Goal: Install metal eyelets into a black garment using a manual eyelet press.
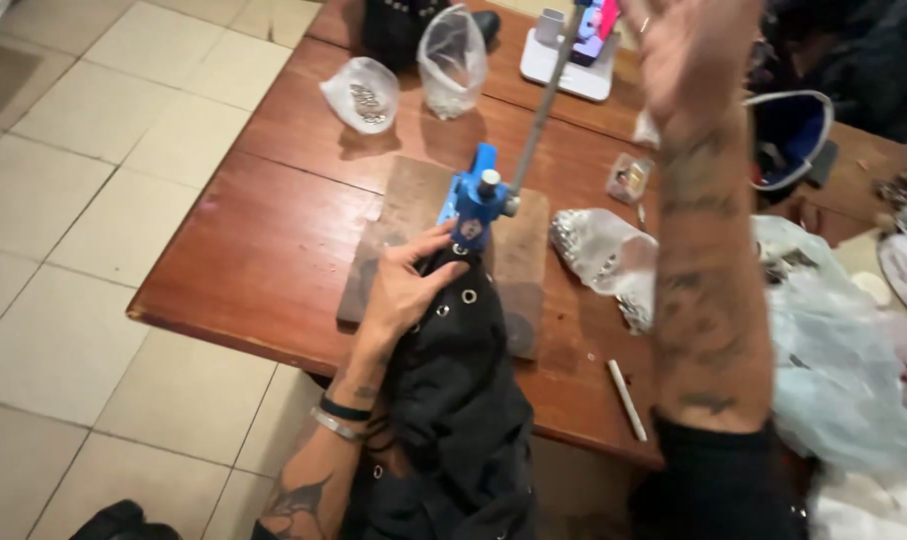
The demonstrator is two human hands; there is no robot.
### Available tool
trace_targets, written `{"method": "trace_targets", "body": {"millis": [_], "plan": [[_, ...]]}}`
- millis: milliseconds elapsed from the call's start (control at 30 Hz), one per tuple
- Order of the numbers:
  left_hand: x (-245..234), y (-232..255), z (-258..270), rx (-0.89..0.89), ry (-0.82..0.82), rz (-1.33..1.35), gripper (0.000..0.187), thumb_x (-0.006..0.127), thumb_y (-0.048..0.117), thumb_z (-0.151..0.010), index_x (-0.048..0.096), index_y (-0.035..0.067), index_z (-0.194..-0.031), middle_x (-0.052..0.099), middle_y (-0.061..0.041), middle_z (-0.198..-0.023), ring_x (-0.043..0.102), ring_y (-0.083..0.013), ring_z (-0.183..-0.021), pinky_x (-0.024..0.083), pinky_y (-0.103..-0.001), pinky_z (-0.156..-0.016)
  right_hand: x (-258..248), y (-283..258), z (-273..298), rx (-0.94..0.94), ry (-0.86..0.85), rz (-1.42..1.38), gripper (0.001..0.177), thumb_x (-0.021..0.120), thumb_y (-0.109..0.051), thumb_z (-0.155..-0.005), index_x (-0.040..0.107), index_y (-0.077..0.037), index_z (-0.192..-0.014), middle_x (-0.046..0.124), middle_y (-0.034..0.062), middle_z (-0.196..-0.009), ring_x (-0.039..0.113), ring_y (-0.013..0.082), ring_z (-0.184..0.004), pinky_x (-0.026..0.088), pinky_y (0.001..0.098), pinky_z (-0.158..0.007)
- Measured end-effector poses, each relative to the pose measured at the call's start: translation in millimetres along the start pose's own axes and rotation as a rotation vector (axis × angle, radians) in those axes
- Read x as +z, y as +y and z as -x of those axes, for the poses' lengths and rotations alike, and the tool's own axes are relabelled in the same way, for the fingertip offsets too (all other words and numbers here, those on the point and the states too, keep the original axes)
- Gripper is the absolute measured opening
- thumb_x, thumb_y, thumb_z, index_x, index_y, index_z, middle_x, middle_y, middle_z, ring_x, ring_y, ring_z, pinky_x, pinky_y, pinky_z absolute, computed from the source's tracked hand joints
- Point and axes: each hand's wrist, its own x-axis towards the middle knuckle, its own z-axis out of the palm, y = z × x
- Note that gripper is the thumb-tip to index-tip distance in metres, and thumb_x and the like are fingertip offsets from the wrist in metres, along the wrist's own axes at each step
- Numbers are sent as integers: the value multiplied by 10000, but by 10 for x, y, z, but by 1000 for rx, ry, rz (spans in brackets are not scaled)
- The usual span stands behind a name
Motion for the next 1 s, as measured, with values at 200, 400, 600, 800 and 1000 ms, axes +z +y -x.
{"method": "trace_targets", "body": {"millis": [200,400,600,800,1000], "plan": [[-20,20,10,39,-6,-59,431,805,73,-829,704,-31,-1235,672,-125,-1413,642,-206,-1288,482,-327,-1097,-157,-23,-336,-7,-97,92,672,438,-647,-1075,353,-68,-1406,496,164,-1243,449,318,-1187,341,459,-1074],[-37,2,27,55,6,-70,418,807,91,-831,700,-54,-1208,672,-105,-1415,659,-202,-1275,495,-329,-1097,-271,149,-518,19,-199,186,604,404,-622,-1113,382,-51,-1308,471,134,-1072,426,283,-1005,340,420,-924],[-67,10,6,105,-5,-71,431,804,84,-823,703,-66,-1214,679,-110,-1404,657,-215,-1269,486,-341,-1101,-133,-97,-711,-55,-301,291,566,369,-596,-1150,411,-35,-1211,446,104,-901,403,248,-823,340,380,-775],[-37,19,23,58,0,-32,404,800,80,-822,714,-60,-1192,675,-107,-1404,663,-213,-1258,496,-339,-1085,356,-406,-152,-93,-352,426,564,334,-571,-1188,441,-22,-1114,421,74,-730,381,212,-641,341,339,-625],[-51,-23,16,62,8,-3,402,805,66,-814,712,-66,-1181,677,-110,-1398,663,-213,-1248,500,-338,-1082,2009,-798,1251,-265,-229,664,830,276,-702,-1079,391,87,-1309,512,87,-675,371,112,-381,286,234,-407]]}}
